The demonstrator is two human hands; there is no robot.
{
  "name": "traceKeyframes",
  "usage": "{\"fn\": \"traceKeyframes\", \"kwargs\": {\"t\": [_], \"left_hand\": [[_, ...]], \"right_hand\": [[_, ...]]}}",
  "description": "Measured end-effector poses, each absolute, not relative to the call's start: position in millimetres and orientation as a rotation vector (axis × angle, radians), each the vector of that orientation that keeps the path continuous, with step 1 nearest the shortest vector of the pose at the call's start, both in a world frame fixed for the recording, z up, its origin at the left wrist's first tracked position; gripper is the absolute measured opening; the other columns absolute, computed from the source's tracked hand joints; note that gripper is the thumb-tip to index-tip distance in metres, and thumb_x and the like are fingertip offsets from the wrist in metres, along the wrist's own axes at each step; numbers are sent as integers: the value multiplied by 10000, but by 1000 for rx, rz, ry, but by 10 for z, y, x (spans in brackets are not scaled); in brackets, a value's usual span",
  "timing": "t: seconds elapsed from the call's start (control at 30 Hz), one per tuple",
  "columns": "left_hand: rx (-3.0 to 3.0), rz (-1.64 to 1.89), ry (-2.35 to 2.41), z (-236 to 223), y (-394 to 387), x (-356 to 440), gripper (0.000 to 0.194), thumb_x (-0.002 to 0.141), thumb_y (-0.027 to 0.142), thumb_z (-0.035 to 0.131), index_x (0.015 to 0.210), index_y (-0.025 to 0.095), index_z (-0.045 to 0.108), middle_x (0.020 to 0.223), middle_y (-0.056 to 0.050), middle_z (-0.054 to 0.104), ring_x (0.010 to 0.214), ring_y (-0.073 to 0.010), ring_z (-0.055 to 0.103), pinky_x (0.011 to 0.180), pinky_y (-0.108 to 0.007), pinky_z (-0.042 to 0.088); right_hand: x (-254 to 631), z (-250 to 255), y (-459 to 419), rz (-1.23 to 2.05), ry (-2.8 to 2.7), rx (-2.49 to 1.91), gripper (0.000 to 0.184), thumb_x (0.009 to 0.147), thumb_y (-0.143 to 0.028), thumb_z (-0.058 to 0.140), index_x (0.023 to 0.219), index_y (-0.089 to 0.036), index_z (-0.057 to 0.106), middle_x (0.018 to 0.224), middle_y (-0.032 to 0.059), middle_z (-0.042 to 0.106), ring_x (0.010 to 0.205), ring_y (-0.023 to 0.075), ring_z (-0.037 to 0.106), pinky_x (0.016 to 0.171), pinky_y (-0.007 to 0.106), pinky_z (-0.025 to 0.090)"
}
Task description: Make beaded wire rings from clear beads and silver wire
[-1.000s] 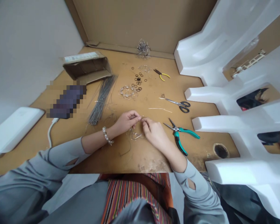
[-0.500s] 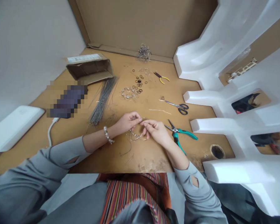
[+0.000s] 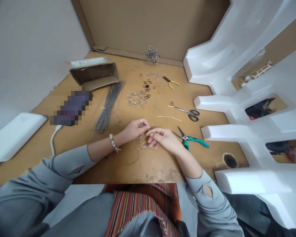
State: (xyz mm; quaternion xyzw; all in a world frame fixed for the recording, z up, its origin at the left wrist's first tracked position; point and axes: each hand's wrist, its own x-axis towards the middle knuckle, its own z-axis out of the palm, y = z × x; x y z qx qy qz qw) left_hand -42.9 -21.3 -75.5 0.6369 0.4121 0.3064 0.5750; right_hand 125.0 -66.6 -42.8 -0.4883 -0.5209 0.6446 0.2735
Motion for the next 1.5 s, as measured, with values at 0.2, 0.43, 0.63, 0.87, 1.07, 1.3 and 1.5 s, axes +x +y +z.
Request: {"fn": "traceKeyframes", "kwargs": {"t": [0.2,0.43,0.63,0.87,1.07,1.3,1.5], "left_hand": [[1498,718,948,-767,-204,-429,130,798,255,534,737,141,518,538,51,479,420,-54,429,383,-158,358],[1453,712,926,-794,-206,-434,140,803,270,527,744,143,516,521,55,485,403,-53,437,384,-158,349],[1464,733,955,-786,-210,-434,138,784,266,559,737,138,533,535,45,515,412,-53,457,390,-154,353],[1450,723,943,-769,-215,-436,140,795,262,540,730,142,511,531,48,511,412,-46,452,396,-144,353],[1481,701,966,-754,-218,-440,154,807,286,531,743,148,512,454,74,451,377,-55,435,402,-160,345],[1530,668,970,-777,-231,-430,151,804,296,523,747,157,513,477,71,454,392,-63,425,407,-176,328],[1651,746,981,-844,-263,-406,127,832,275,486,822,162,543,647,19,554,554,-96,529,535,-214,415]], "right_hand": [[1290,-475,-616,1842,-1248,-1191,304,783,-432,601,730,-133,620,620,19,640,541,116,643,436,176,465],[1294,-473,-600,1920,-1126,-1080,256,765,-348,646,928,-151,624,903,80,696,783,176,681,638,275,558],[1272,-554,-610,1882,-1109,-1130,206,682,-234,724,859,-154,655,951,79,707,852,171,679,737,269,546],[1283,-575,-648,1788,-1157,-1234,316,731,-365,674,977,-167,675,896,76,716,584,124,667,517,219,523],[1451,-509,-566,1667,-1069,-1296,314,749,-389,650,968,-165,662,637,15,679,483,87,606,452,187,461],[1420,-487,-530,1669,-1086,-1280,294,742,-376,653,951,-169,665,564,-32,615,415,54,513,410,179,386],[1409,-429,-389,1709,-1238,-1264,303,768,-394,607,950,-159,663,463,-68,517,351,33,359,352,175,243]]}}
